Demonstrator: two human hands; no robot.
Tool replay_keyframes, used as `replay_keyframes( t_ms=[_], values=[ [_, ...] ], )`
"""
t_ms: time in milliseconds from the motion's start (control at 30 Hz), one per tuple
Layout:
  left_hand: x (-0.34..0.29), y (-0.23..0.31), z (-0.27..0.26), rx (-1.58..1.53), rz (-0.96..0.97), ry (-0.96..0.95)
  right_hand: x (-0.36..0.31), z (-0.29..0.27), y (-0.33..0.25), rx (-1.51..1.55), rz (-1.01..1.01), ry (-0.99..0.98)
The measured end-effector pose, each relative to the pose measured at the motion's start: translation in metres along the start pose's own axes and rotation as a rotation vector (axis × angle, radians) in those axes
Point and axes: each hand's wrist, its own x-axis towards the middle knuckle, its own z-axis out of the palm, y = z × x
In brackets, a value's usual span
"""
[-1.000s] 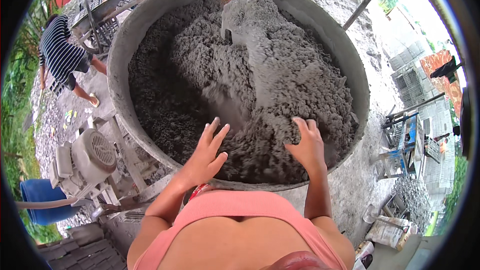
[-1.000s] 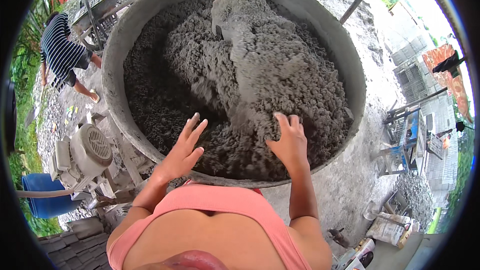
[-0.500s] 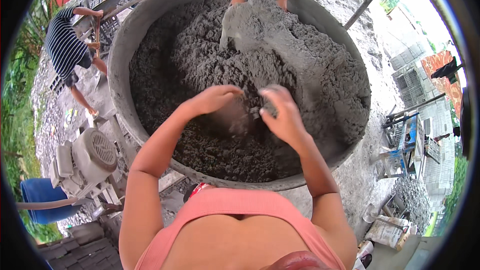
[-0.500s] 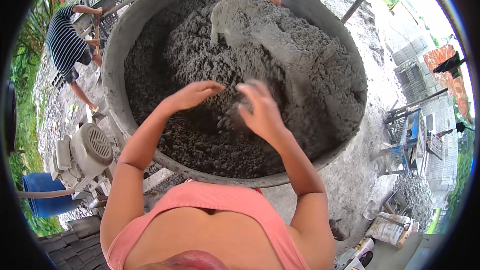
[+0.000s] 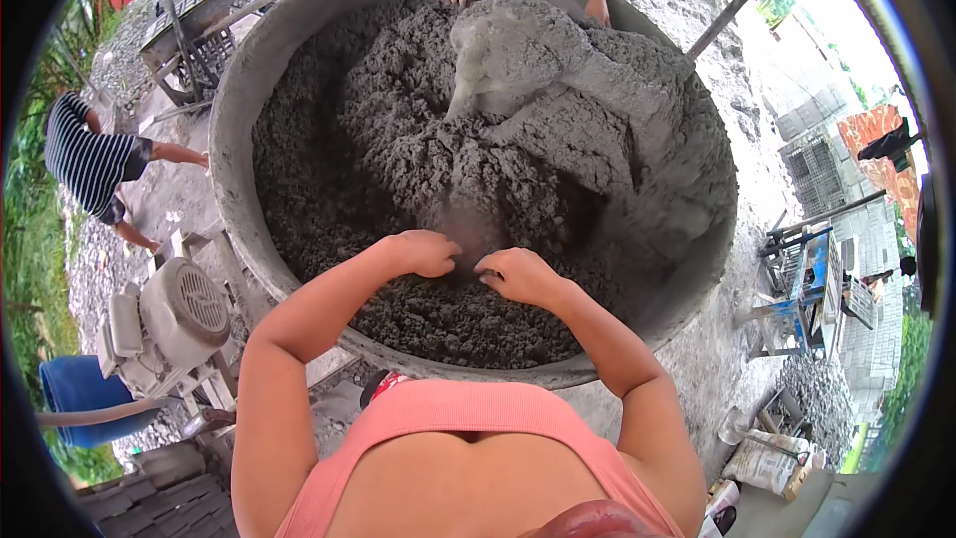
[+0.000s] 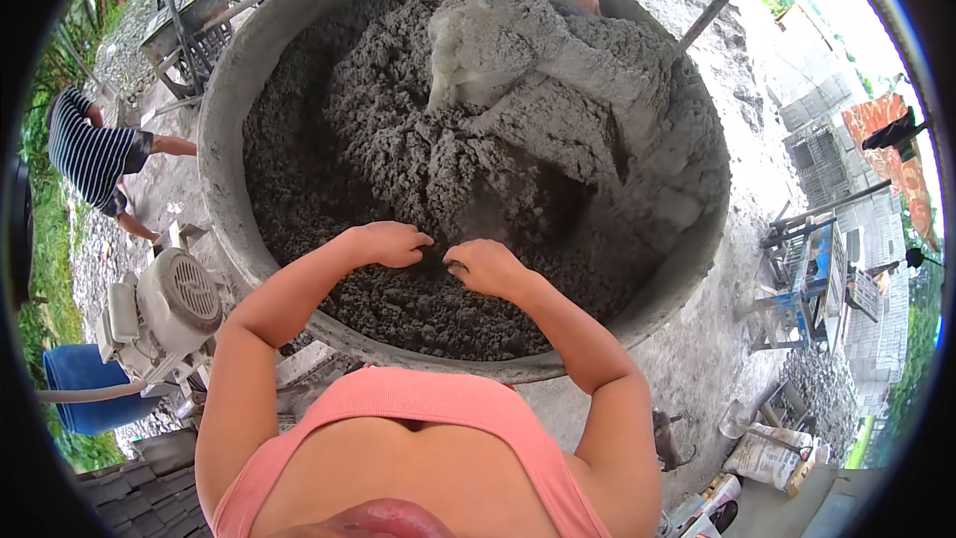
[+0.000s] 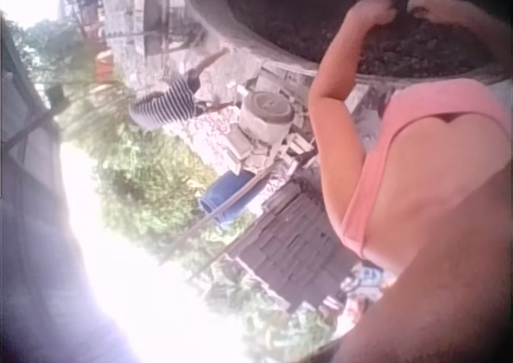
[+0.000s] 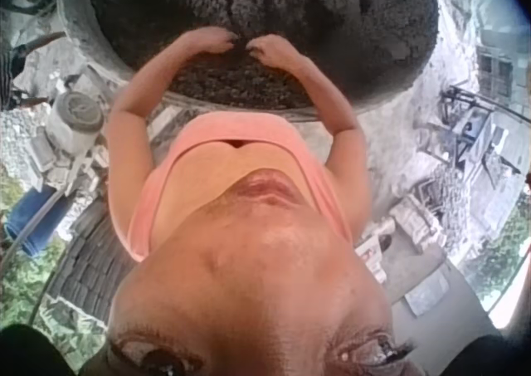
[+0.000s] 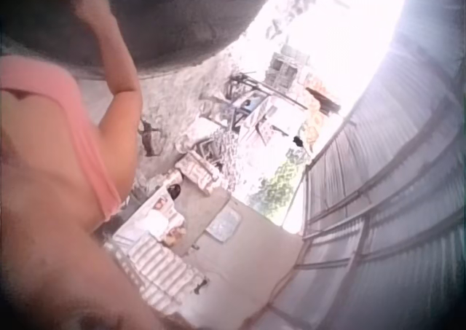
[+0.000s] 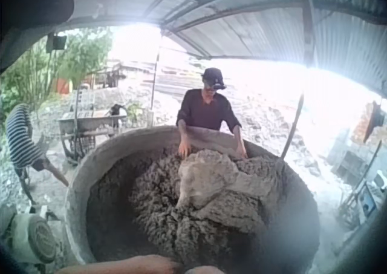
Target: The person uses their hands to mix and manipulate wet concrete aggregate inside a large rotating metal drum. The person reaches into the mixture, spreading and turning the material by hand.
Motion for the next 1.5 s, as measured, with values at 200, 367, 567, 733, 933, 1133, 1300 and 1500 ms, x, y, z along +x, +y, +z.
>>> replay_keyframes(
  t_ms=[200, 367, 567, 733, 933, 1133, 1300, 1500],
  values=[
    [-0.006, -0.014, 0.002, 0.026, -0.152, -0.043, -0.003, -0.004, 0.006, -0.020, -0.036, 0.111],
    [-0.010, -0.011, -0.011, 0.000, -0.154, -0.067, -0.006, -0.011, -0.002, -0.033, -0.001, 0.079],
    [-0.014, -0.007, -0.021, -0.001, -0.146, -0.103, -0.009, -0.022, -0.007, -0.039, -0.015, 0.152],
    [-0.017, -0.008, -0.021, -0.012, -0.157, -0.077, -0.013, -0.022, -0.006, -0.012, -0.007, 0.199],
    [-0.018, -0.001, -0.012, -0.027, -0.143, -0.006, -0.022, -0.025, -0.018, 0.010, 0.008, 0.229],
    [-0.006, -0.011, -0.002, 0.001, 0.008, 0.091, -0.026, -0.033, -0.024, -0.093, 0.020, 0.195],
    [0.002, -0.018, -0.008, -0.051, -0.073, 0.099, -0.025, -0.033, -0.016, -0.019, 0.072, 0.256],
    [-0.008, -0.007, -0.018, -0.078, -0.130, 0.079, -0.026, -0.027, -0.006, 0.007, -0.023, 0.384]
  ],
)
